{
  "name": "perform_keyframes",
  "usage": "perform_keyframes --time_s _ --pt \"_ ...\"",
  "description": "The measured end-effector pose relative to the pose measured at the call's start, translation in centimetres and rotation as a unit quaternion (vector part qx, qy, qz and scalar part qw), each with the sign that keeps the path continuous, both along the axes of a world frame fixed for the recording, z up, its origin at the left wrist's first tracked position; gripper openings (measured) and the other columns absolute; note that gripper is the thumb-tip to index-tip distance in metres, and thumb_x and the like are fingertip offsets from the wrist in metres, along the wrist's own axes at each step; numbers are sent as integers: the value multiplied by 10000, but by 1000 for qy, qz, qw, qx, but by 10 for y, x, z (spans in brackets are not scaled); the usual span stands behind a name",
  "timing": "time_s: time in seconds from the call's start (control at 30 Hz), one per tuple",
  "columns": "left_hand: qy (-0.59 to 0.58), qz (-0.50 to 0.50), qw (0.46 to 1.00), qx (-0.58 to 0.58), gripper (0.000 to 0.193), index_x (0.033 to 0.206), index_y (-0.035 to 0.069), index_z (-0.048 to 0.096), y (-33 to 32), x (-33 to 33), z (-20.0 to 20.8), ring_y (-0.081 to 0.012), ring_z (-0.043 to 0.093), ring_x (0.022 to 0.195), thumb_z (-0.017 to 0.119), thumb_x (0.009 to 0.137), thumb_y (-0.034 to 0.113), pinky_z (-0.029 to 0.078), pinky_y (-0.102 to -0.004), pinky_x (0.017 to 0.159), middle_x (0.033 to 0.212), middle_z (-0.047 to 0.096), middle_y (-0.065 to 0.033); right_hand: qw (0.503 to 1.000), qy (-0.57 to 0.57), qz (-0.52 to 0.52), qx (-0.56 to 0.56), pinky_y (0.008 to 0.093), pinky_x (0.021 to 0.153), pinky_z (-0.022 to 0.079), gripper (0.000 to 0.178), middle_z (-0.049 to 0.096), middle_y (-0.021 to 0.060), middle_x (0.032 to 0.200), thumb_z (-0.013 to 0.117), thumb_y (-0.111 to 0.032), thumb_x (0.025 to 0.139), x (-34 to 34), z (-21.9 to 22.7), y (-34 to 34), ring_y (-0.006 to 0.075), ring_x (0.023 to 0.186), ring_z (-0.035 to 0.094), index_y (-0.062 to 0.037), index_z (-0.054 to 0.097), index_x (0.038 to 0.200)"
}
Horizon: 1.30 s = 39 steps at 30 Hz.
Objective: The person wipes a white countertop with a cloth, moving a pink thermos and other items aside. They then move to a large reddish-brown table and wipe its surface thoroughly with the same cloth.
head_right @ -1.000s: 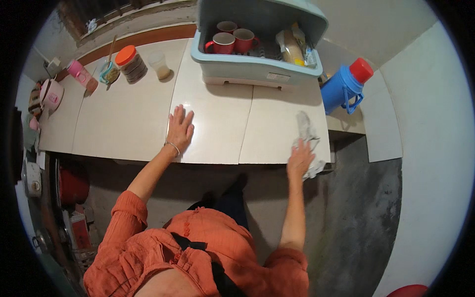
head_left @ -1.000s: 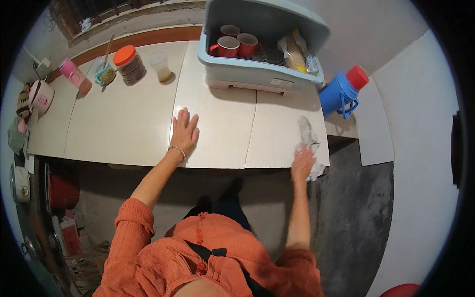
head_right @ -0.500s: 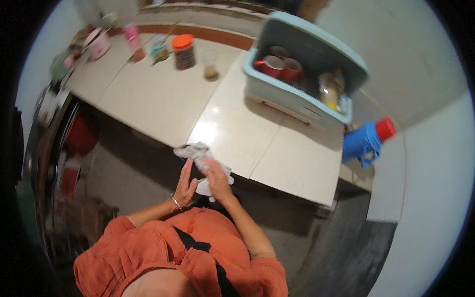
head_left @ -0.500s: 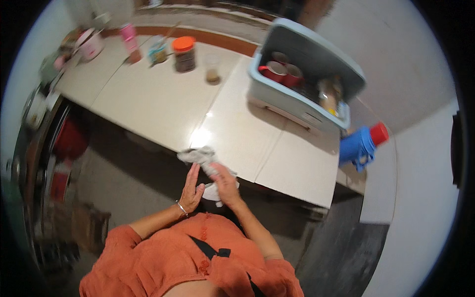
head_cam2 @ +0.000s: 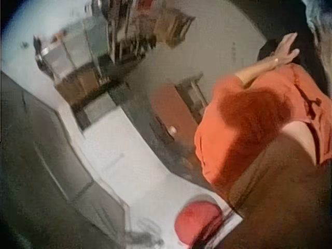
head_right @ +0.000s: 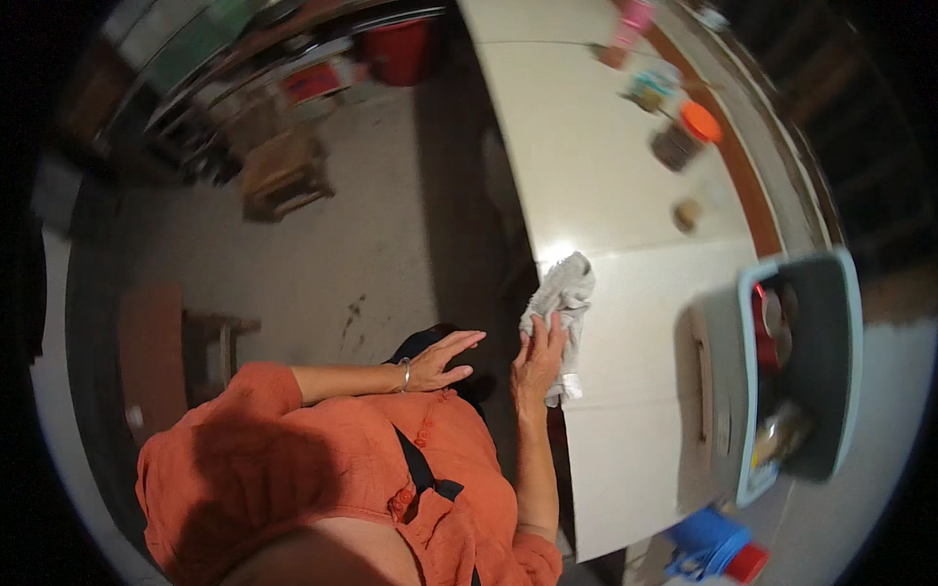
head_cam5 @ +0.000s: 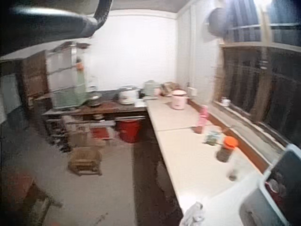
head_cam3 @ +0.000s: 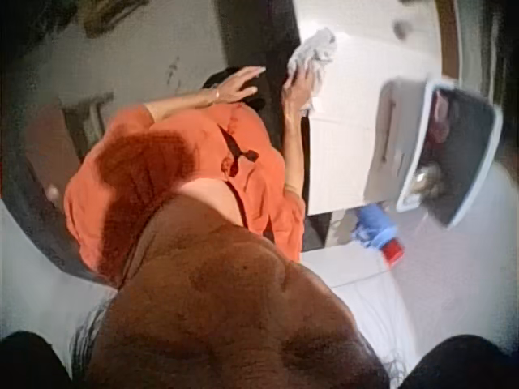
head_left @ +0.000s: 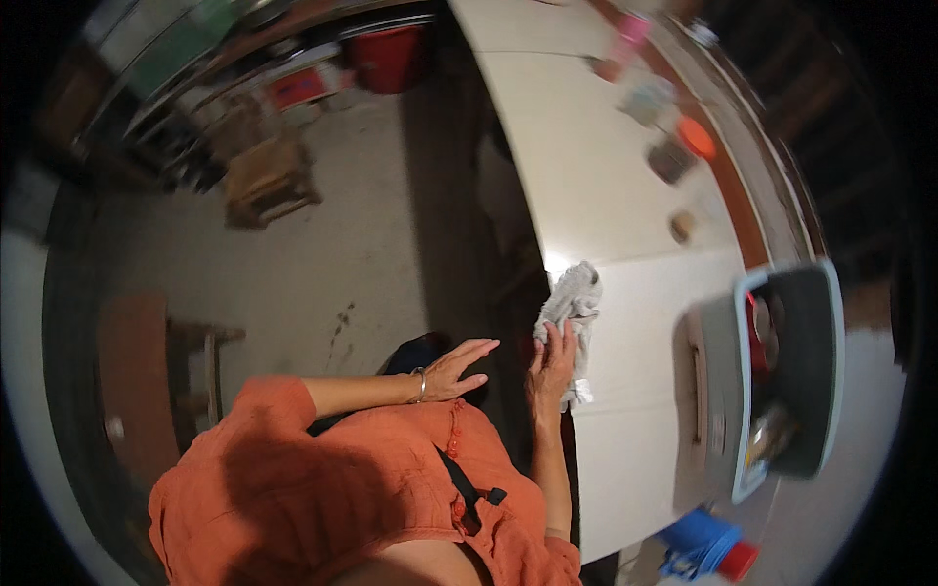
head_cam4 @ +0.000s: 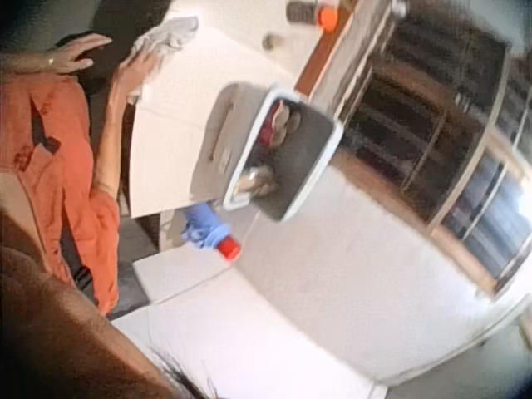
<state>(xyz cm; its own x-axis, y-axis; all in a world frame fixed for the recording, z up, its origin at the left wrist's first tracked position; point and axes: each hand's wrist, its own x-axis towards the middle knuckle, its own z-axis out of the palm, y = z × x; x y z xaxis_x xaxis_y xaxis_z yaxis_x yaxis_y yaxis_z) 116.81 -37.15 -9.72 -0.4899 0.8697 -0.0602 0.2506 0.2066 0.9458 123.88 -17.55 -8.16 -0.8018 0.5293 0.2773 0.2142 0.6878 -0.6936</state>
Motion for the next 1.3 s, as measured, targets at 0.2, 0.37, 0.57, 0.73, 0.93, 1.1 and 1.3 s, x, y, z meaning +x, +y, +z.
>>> perform_keyframes --time_s 0.2,0.37,0.57,0.73,0.93,1.1,1.3 --pt "77 183 980 -16 818 1427 14 300 -26 16 -7 -338 449 1215 712 788 314 367 -392 1032 1352 397 -217 897 -4 160 -412 271 814 458 281 629 64 1001 617 -149 899 -44 -5 -67 145 901 571 15 577 1124" --pt "23 297 953 -53 635 1279 -11 480 -62 2 -43 -330 580 1013 719 740 223 463 -400 865 1102 579 -195 884 -74 231 -398 278 760 459 307 612 61 950 692 -194 851 -79 -16 -98 139 840 557 18 591 1049" --pt "21 451 892 -8 416 1139 54 619 -115 -42 -23 -319 607 880 684 748 181 480 -395 790 957 600 -145 895 -243 343 -148 352 706 449 444 574 154 876 736 -328 790 -156 -31 -105 226 781 532 66 588 931" --pt "100 501 857 -72 460 1145 157 654 -194 -94 -38 -238 527 776 733 692 156 438 -355 693 825 501 -70 795 -334 502 -63 367 621 451 557 601 157 756 770 -434 740 -209 -15 -165 274 653 524 71 586 884" --pt "144 509 829 -181 487 1158 151 633 -259 -103 -11 -301 535 865 733 728 357 432 -419 754 891 529 -108 757 -214 618 -2 365 619 468 406 611 171 852 801 -308 722 -283 -25 -223 305 836 554 36 635 856" --pt "47 642 756 -117 419 1158 96 617 -262 -95 -37 -322 604 962 646 826 349 468 -418 816 1019 638 -133 586 -364 631 -355 251 601 392 249 531 -38 717 704 -251 863 -334 13 -275 59 697 455 -26 627 790" --pt "8 733 662 -155 293 1096 172 669 -276 -81 -23 -319 599 956 614 835 294 468 -427 820 1003 644 -117 621 -317 704 -134 278 487 317 414 411 -57 600 624 -370 900 -378 -49 -335 95 556 355 -14 546 703"
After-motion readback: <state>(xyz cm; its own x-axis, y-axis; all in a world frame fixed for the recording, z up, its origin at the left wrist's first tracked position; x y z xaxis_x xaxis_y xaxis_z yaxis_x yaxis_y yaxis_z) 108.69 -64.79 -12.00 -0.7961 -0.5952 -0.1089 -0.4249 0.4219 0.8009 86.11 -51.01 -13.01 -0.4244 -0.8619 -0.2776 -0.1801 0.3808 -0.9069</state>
